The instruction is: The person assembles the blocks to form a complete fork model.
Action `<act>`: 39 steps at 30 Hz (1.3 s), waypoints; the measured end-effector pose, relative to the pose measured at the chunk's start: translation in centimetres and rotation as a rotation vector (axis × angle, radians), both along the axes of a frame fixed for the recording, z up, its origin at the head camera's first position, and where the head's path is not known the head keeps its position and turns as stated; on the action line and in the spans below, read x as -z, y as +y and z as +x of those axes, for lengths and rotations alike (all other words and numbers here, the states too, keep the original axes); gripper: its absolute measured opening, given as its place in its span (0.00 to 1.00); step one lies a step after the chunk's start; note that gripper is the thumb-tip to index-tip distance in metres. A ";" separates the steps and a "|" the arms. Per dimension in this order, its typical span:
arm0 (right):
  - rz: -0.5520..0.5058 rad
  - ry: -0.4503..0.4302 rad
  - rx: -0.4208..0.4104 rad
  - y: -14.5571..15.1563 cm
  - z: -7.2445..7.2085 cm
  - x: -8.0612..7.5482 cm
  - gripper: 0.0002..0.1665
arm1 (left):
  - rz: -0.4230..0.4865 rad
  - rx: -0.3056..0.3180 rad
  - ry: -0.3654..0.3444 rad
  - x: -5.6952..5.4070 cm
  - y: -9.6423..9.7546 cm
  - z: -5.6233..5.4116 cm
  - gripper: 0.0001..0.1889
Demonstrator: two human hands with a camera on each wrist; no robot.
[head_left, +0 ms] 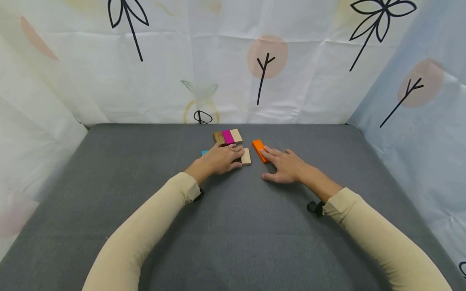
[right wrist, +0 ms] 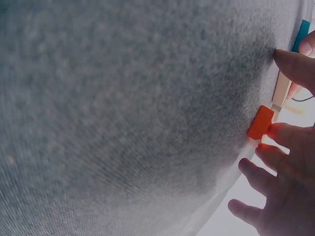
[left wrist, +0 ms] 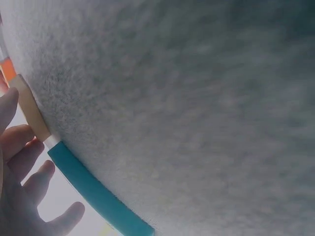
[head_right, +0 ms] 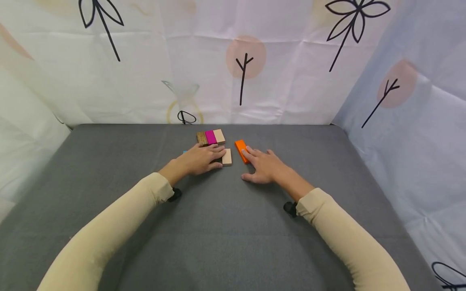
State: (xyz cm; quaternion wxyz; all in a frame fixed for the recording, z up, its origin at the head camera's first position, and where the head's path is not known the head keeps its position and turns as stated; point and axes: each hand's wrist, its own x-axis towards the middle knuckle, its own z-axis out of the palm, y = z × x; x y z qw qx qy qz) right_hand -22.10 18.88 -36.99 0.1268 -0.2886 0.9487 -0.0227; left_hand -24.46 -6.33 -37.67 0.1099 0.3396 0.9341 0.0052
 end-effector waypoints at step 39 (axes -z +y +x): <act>-0.278 -0.060 -0.113 1.9 -2.5 -0.9 0.35 | 0.127 0.236 0.247 0.8 -1.2 4.0 0.23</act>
